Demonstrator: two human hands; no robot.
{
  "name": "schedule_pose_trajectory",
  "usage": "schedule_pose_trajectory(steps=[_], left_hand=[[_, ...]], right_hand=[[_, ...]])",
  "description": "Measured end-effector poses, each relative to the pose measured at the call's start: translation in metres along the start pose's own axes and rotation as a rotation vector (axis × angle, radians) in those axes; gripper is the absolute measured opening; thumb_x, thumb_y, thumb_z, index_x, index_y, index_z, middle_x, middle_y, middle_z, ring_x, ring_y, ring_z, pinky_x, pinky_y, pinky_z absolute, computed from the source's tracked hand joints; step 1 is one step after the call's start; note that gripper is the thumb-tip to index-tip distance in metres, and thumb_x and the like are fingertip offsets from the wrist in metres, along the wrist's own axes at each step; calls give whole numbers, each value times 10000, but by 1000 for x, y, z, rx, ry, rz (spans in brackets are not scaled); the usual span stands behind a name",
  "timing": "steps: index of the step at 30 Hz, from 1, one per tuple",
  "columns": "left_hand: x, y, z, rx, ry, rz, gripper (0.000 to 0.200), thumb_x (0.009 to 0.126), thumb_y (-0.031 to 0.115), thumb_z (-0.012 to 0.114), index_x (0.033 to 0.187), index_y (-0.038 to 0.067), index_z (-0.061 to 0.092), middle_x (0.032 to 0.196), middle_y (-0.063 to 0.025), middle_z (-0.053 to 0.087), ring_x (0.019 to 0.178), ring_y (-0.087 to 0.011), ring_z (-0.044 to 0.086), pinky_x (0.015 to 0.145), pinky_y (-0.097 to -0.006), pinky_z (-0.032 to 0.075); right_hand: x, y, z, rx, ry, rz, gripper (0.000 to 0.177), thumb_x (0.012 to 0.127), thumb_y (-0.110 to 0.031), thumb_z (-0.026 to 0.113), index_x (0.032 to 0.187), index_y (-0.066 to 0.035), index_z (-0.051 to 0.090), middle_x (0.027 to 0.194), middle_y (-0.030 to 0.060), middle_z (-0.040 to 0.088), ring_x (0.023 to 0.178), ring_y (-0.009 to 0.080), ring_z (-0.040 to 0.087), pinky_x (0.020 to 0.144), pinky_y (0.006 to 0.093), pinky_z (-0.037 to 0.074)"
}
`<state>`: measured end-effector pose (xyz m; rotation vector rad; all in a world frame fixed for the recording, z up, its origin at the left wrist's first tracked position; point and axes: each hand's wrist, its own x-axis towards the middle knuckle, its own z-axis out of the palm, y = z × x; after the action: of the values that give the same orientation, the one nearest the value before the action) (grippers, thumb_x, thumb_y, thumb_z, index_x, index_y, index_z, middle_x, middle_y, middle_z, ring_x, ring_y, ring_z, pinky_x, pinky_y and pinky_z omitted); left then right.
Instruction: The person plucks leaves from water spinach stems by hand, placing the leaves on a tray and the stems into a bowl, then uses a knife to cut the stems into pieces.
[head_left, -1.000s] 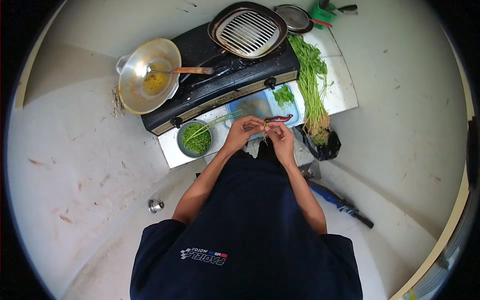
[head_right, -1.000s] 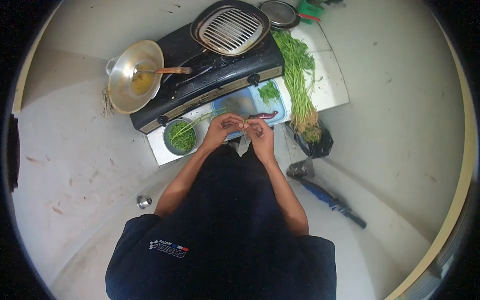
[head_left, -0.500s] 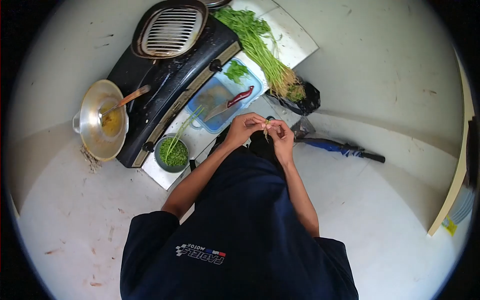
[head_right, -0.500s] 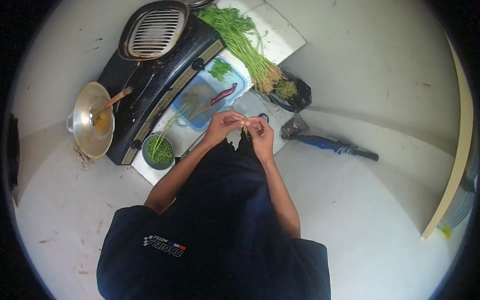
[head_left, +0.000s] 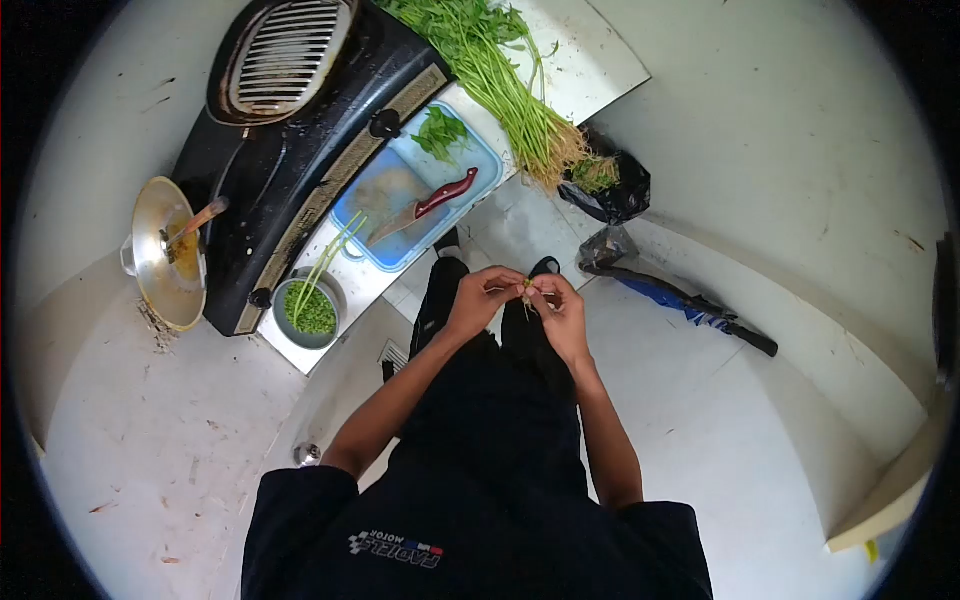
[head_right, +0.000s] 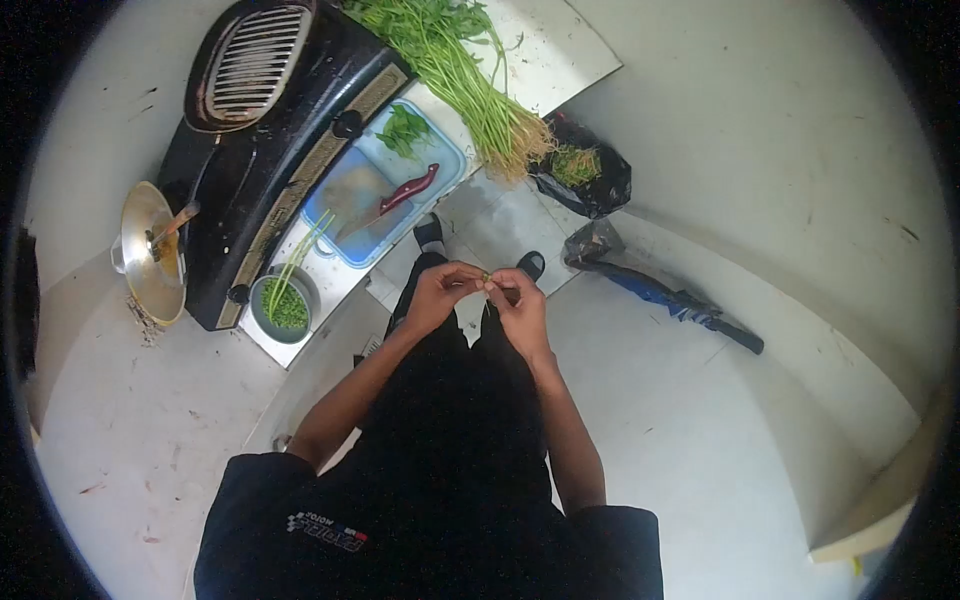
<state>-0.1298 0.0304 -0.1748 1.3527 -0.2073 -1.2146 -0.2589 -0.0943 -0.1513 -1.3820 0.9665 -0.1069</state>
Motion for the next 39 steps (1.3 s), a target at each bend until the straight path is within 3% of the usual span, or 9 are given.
schedule_pose_trajectory(steps=[5,11,12,15,18,23,28,35,39], left_hand=[[20,-46,39,83,64,-35,190,939,53,731,1113,-25,724,1026,-85,758,951,-133,717,853,-278,571],[62,-89,82,141,81,-60,152,932,46,735,1078,3,745,987,-87,757,916,-135,722,826,-270,566],[72,-103,88,99,61,-1,162,926,36,737,1082,-7,742,1006,-86,757,910,-137,721,839,-271,566],[98,-128,104,83,5,-116,170,921,23,735,1085,-26,734,1039,-84,753,930,-140,717,859,-276,567],[130,-147,119,94,-38,-144,184,930,-2,704,1110,-35,711,1045,-83,748,952,-144,710,875,-278,565],[196,-182,128,55,-88,-188,203,927,-1,675,1128,-17,698,1067,-80,734,1016,-151,687,945,-295,551],[262,-191,140,65,-32,-212,185,914,-10,687,1098,-13,714,1063,-72,737,1003,-141,678,923,-284,544],[343,-185,153,65,-156,-169,281,952,49,700,1224,-21,681,1145,-95,711,1079,-158,669,1016,-285,518],[372,-163,169,45,-103,-231,298,973,61,679,1260,-20,667,1147,-90,710,1084,-164,666,1020,-287,513]], right_hand=[[10,45,-42,33,1,56,145,965,-65,711,1075,16,662,983,80,726,887,124,691,793,290,556],[33,98,-89,-81,45,-24,166,950,-81,725,1065,14,654,958,107,721,865,156,710,764,317,563],[36,100,-98,-122,66,8,179,933,-75,734,1069,13,656,952,114,718,854,174,717,755,323,559],[50,122,-123,-88,89,47,142,963,-69,708,1072,8,662,967,63,721,886,124,684,799,293,553],[70,151,-141,-48,179,57,158,943,-91,719,1066,-1,679,955,94,731,844,170,708,733,314,543],[120,213,-161,52,232,100,141,942,-103,723,1049,-17,691,966,86,739,868,167,708,754,315,542],[180,239,-174,168,348,44,146,932,-94,728,1047,-10,692,967,94,738,901,175,707,800,323,550],[262,241,-210,174,408,-39,171,892,-50,724,1049,9,691,961,108,737,888,192,710,809,334,553],[295,230,-226,148,453,-52,233,872,-54,747,1085,18,687,982,127,743,906,217,721,832,347,563]])
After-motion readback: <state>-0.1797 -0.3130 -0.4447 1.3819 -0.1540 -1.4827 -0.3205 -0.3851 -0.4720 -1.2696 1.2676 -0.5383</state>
